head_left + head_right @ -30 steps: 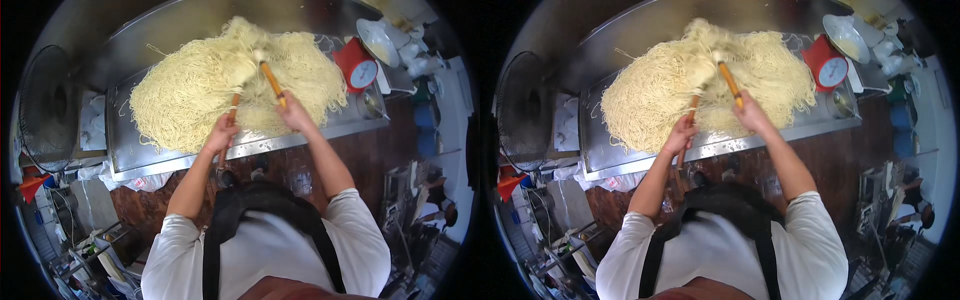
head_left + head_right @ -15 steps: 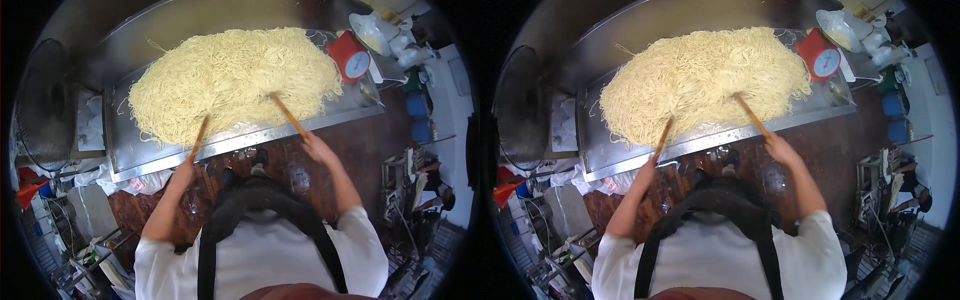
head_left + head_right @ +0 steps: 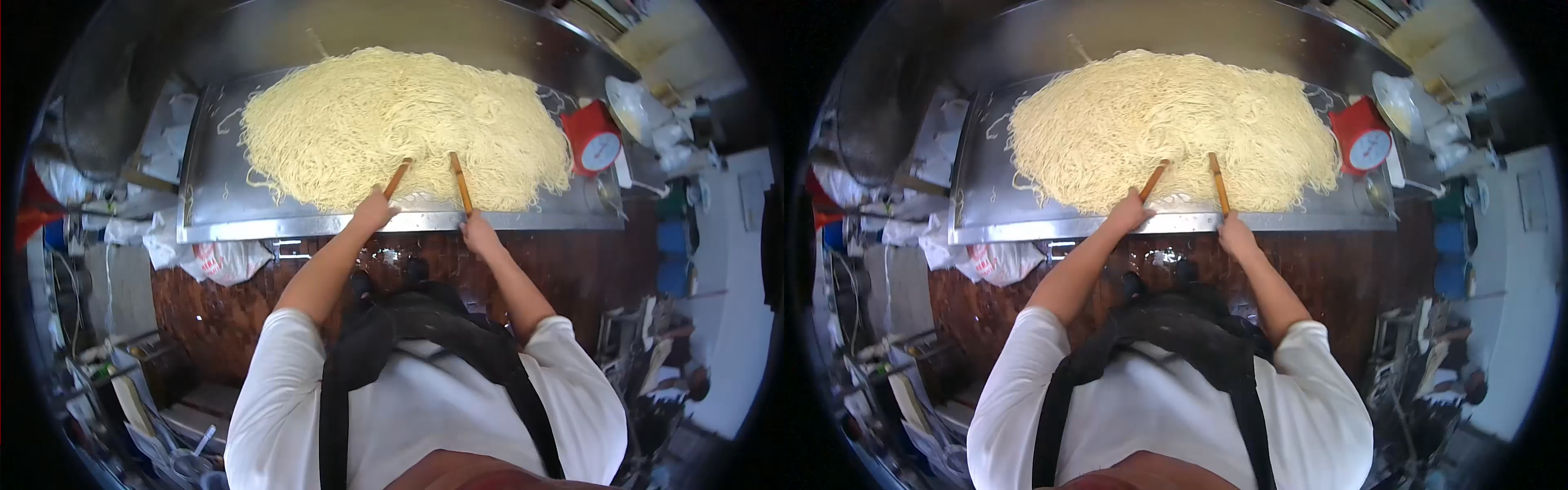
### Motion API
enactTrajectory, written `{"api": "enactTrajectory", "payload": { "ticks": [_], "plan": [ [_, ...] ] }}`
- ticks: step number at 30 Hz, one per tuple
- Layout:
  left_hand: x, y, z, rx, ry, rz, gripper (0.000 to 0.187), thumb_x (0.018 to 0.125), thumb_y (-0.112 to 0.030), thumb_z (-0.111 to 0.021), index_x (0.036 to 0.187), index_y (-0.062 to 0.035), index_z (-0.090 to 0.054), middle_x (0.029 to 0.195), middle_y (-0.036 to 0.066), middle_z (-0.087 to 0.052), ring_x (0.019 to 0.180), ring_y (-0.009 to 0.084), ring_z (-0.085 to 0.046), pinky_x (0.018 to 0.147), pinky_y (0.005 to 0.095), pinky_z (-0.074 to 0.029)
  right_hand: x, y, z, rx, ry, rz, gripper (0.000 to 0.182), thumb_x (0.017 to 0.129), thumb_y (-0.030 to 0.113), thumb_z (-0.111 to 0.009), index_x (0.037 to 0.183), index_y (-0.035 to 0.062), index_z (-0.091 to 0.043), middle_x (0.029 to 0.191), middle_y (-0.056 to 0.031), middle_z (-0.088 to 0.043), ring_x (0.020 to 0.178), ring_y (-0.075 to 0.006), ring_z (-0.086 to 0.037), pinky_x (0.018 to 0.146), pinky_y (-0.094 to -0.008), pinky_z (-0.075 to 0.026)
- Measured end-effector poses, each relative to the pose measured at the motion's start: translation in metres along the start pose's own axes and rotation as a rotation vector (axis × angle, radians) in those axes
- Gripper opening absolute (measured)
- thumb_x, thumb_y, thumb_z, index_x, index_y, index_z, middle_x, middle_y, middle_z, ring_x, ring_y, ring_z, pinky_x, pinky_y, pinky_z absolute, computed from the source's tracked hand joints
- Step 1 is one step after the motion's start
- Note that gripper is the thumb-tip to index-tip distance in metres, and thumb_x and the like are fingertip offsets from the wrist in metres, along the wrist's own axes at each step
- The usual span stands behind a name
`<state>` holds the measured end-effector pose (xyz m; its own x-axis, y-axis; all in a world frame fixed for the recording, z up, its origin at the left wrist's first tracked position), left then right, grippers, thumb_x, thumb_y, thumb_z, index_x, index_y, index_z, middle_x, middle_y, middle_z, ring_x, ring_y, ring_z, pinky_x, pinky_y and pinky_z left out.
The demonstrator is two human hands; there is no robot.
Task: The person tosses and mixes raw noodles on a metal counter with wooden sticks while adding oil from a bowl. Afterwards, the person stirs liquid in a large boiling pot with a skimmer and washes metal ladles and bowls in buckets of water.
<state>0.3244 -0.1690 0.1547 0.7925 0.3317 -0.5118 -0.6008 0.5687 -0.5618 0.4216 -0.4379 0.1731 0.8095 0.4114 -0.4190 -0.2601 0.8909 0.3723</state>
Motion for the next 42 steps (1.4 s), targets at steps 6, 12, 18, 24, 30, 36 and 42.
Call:
{"api": "enactTrajectory", "payload": {
  "ticks": [6,12,18,24,30,36,42],
  "plan": [
    [-0.057,-0.013,0.031,-0.174,-0.429,-0.202,0.079,0.083,-0.026,-0.069,0.144,0.0016,-0.028,0.119,0.029,-0.051,0.109,0.0415,-0.054,0.094,0.0444,-0.045,0.037,0.088,0.049,-0.436,0.149,0.222,0.032,0.085,0.018,-0.061,0.109,-0.0022,-0.058,0.104,-0.0243,-0.064,0.093,-0.0393,-0.064,0.081,-0.0468,-0.052],
    [-0.2,0.096,0.008,-0.48,-0.797,0.033,0.074,0.086,-0.019,-0.067,0.146,-0.0032,-0.027,0.123,0.026,-0.048,0.112,0.0417,-0.051,0.097,0.0439,-0.044,0.015,0.168,0.003,-0.363,0.27,0.855,0.039,0.086,0.014,-0.063,0.122,-0.0004,-0.056,0.092,-0.0223,-0.065,0.08,-0.0329,-0.064,0.072,-0.04,-0.052],
    [-0.42,0.257,-0.087,-0.63,-1.229,0.619,0.079,0.086,-0.018,-0.066,0.148,-0.0038,-0.02,0.134,0.027,-0.043,0.117,0.0392,-0.052,0.098,0.0427,-0.044,-0.19,0.339,-0.152,-0.599,1.033,1.224,0.048,0.088,0.015,-0.066,0.131,0.0015,-0.051,0.089,-0.0137,-0.063,0.075,-0.0233,-0.059,0.073,-0.0327,-0.05],
    [-0.574,0.318,-0.178,-0.936,-1.456,0.98,0.083,0.084,-0.022,-0.066,0.149,-0.0047,-0.017,0.135,0.028,-0.042,0.12,0.0434,-0.048,0.102,0.0444,-0.041,-0.32,0.465,-0.234,-0.653,1.01,1.573,0.044,0.088,0.011,-0.065,0.128,-0.0007,-0.053,0.092,-0.0166,-0.065,0.081,-0.0289,-0.064,0.074,-0.0355,-0.051],
    [-0.664,0.35,-0.258,-0.956,-1.684,1.31,0.084,0.085,-0.022,-0.068,0.15,-0.0068,-0.018,0.128,0.023,-0.051,0.086,0.0255,-0.066,0.088,0.0366,-0.05,-0.476,0.5,-0.326,-0.887,1.249,1.948,0.045,0.089,0.014,-0.063,0.13,-0.0004,-0.051,0.089,-0.0164,-0.065,0.077,-0.0256,-0.061,0.073,-0.0359,-0.049],
    [-0.701,0.35,-0.293,-1.223,-1.965,1.358,0.081,0.086,-0.031,-0.069,0.148,-0.0038,-0.024,0.126,0.023,-0.051,0.088,0.0252,-0.066,0.087,0.0363,-0.051,-0.586,0.534,-0.449,-1.122,1.28,2.191,0.051,0.085,0.021,-0.067,0.126,-0.0037,-0.051,0.105,-0.0236,-0.063,0.1,-0.0387,-0.06,0.089,-0.0436,-0.048],
    [-0.733,0.407,-0.243,-1.296,-1.996,1.399,0.082,0.085,-0.036,-0.07,0.146,-0.0004,-0.027,0.127,0.023,-0.051,0.096,0.0257,-0.064,0.088,0.0359,-0.05,-0.645,0.635,-0.613,-0.855,1.171,2.101,0.066,0.087,0.039,-0.065,0.128,-0.0075,-0.045,0.119,-0.0299,-0.057,0.115,-0.0396,-0.054,0.096,-0.0434,-0.044]
  ]
}}
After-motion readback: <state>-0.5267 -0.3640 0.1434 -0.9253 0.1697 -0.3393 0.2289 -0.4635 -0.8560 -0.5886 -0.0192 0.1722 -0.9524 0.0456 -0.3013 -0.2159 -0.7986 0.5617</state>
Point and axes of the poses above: each hand's wrist, its own x-axis towards the middle knuckle, its own z-axis out of the back of the hand, y = z × x, the point moved 7 cm from there along x, towards the middle knuckle
